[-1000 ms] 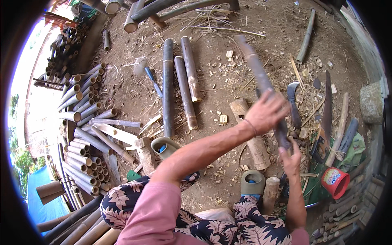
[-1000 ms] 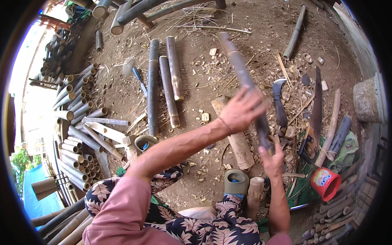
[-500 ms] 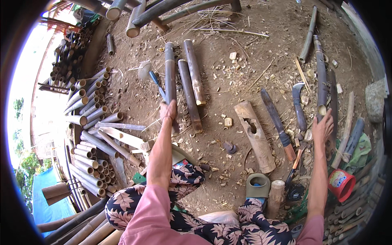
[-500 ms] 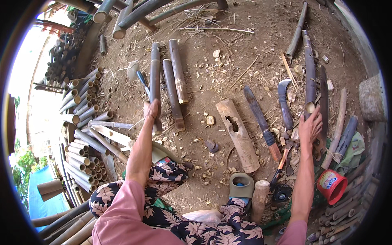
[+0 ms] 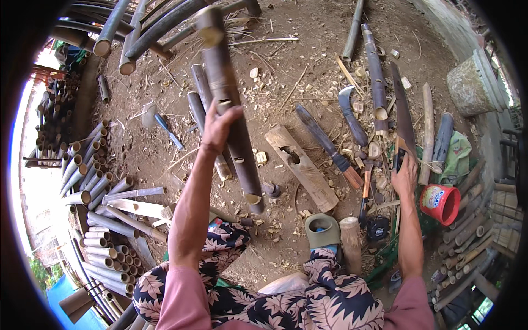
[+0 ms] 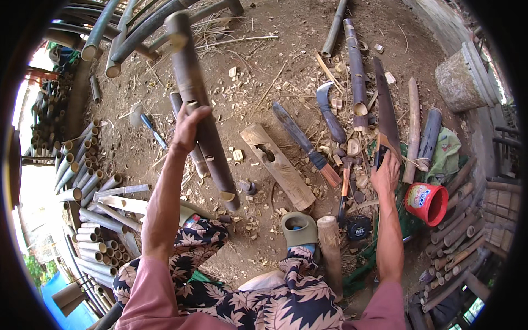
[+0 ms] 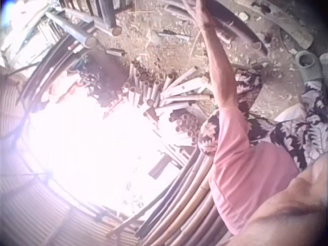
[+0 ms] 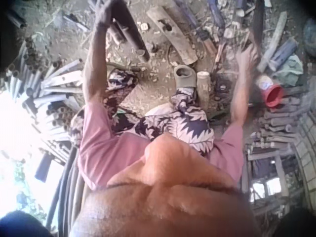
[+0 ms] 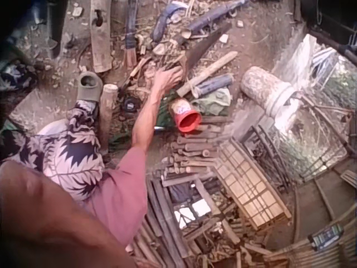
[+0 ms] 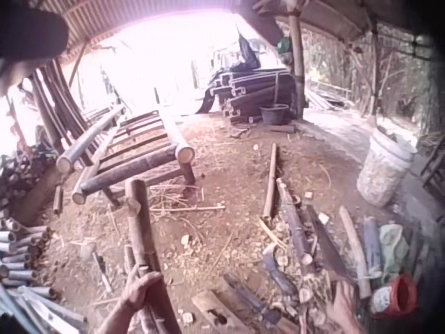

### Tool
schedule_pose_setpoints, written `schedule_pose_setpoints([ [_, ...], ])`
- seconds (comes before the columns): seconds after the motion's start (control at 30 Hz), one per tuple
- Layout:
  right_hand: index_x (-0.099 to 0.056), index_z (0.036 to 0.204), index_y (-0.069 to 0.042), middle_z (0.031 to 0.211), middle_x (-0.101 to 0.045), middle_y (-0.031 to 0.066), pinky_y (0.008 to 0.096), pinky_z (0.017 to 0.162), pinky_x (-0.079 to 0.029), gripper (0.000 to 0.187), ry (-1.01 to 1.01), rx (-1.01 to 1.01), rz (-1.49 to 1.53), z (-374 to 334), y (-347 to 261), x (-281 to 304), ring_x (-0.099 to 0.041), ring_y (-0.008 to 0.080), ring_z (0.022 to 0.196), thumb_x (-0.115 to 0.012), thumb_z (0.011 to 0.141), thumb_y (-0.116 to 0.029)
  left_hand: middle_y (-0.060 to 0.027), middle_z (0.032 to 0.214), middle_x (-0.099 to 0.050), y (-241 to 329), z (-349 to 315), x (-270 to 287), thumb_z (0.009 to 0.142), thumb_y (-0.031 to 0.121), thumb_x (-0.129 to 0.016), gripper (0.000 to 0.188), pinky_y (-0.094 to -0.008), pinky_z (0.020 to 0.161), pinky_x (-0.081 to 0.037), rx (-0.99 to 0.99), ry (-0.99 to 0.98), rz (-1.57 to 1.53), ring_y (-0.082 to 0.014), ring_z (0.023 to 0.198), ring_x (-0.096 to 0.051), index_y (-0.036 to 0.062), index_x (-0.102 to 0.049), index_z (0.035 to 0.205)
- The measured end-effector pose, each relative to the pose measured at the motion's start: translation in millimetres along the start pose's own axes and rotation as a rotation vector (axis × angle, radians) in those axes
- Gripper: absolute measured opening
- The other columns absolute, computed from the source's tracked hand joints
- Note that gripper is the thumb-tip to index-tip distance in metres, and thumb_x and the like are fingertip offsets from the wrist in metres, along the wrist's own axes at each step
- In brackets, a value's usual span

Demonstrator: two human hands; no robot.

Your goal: The person uses a knife to carve a hole in a bamboo stalk, saws the stalk to length, and uses a knife and a wooden mallet to split and shape smaller bamboo sections.

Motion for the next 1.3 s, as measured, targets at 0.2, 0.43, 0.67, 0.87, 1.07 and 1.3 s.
schedule_pose_setpoints([
  [0.2,-0.033,0.147,-0.002,0.130,-0.047,0.0212,0.0475,0.098,-0.046,0.082,-0.203,-0.072,0.024,-3,-2,-7,-0.048,0.0400,0.121,-0.071,0.076,-0.019,-0.0121,0.108,-0.056,-21,-34,-84,0.072,0.013,-0.075,0.067,-0.0412,0.082,-0.057,-0.112,-0.388,0.851,-0.0247,0.091,-0.062,0.0062,-0.045,0.131],
  [0.43,-0.020,0.155,-0.008,0.122,-0.054,0.0197,0.0474,0.094,-0.048,0.101,-0.080,0.167,0.113,-15,15,-4,-0.052,0.0401,0.114,-0.074,0.070,-0.003,-0.0106,0.111,-0.058,-120,-100,-27,0.070,0.035,-0.078,0.063,-0.0455,0.092,-0.045,-0.024,-0.516,1.555,-0.0316,0.111,-0.056,0.0174,-0.051,0.125],
  [0.67,-0.041,0.143,0.003,0.111,-0.064,0.0154,0.0319,0.077,-0.051,0.054,0.330,-0.032,0.985,-46,27,78,-0.064,0.0208,0.090,-0.058,0.093,-0.004,-0.0093,0.107,-0.057,-136,-121,-19,0.063,0.039,-0.082,0.064,-0.0421,0.087,-0.041,-0.089,-0.305,1.808,-0.0267,0.104,-0.054,0.0093,-0.055,0.113],
  [0.87,-0.041,0.142,0.006,0.076,-0.053,0.0039,0.0232,0.057,-0.043,0.054,0.188,-0.142,1.519,-134,-47,154,-0.050,0.0104,0.059,-0.053,0.091,-0.006,-0.0191,0.131,-0.051,-134,-112,-46,0.071,0.048,-0.079,0.087,-0.0450,0.104,-0.041,0.006,-0.377,1.363,-0.0365,0.122,-0.049,0.0057,-0.042,0.137],
  [1.07,-0.045,0.138,0.010,0.066,-0.051,-0.0001,0.0227,0.050,-0.043,0.057,-0.139,-0.230,1.549,-188,-73,146,-0.048,0.0070,0.052,-0.053,0.084,-0.007,-0.0184,0.117,-0.059,-150,-108,-48,0.072,0.036,-0.078,0.071,-0.0432,0.097,-0.046,-0.055,-0.321,1.326,-0.0359,0.114,-0.056,0.0051,-0.047,0.128],
  [1.3,-0.056,0.129,0.008,0.099,-0.071,0.0158,0.0302,0.074,-0.054,0.060,-0.274,-0.132,1.187,-212,-61,119,-0.070,0.0196,0.079,-0.062,0.073,-0.010,-0.0276,0.114,-0.060,-138,-86,-82,0.081,0.072,-0.059,0.085,-0.0477,0.093,-0.047,0.193,-0.347,1.099,-0.0389,0.106,-0.061,-0.0004,-0.046,0.124],
])
Point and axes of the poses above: each hand's wrist, its own z-axis towards the middle knuckle, its own x-axis out of the back of the hand, y = z × x, the point moved 8 cm from there along z, towards the middle knuckle
